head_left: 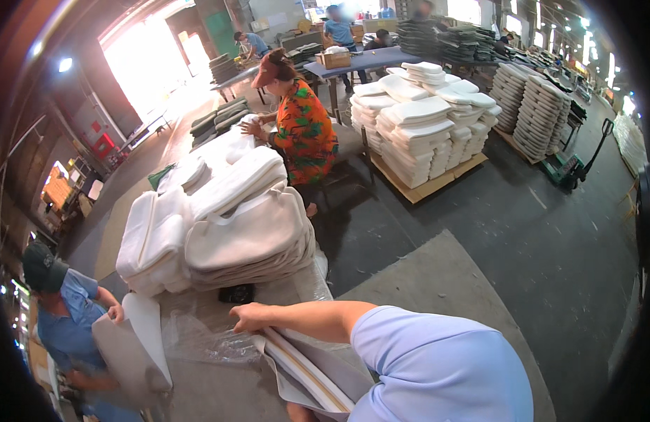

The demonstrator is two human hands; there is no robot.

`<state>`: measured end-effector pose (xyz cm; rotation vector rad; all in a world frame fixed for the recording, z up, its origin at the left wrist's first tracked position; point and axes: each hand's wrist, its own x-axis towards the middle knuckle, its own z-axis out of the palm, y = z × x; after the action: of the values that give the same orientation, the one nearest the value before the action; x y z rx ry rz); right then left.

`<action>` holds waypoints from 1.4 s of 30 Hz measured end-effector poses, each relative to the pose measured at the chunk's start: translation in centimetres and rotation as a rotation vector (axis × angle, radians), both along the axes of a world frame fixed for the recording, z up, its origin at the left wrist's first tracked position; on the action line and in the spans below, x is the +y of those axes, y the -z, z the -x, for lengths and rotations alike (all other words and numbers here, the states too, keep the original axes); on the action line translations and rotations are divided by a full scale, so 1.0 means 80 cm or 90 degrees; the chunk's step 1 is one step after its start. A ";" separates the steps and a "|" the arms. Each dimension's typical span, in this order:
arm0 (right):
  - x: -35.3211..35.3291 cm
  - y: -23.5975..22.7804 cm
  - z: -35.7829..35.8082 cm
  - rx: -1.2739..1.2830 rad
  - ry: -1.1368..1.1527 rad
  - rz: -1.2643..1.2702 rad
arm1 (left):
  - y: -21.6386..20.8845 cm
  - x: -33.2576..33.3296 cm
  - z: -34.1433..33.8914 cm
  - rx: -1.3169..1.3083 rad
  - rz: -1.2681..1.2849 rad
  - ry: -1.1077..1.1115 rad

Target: The person picks up white foam cushions and inserts them into fabric covers one at a time. They smooth the covers and place the finished items on a stack on the table.

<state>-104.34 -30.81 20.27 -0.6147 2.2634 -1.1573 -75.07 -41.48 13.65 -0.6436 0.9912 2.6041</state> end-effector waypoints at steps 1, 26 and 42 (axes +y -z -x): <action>0.007 0.005 0.007 0.009 0.004 0.003 | 0.001 0.005 -0.014 -0.022 0.049 -0.013; 0.136 0.113 -0.155 -0.238 0.180 0.421 | -0.034 0.027 -0.167 -0.155 0.772 -0.203; 0.189 0.006 -0.205 -0.028 -0.259 -0.077 | 0.049 0.055 -0.137 0.061 0.971 0.311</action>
<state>-87.94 -15.67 19.80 -0.9369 2.0265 -0.8200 -64.14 -37.12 9.70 -0.3992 2.6459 1.0790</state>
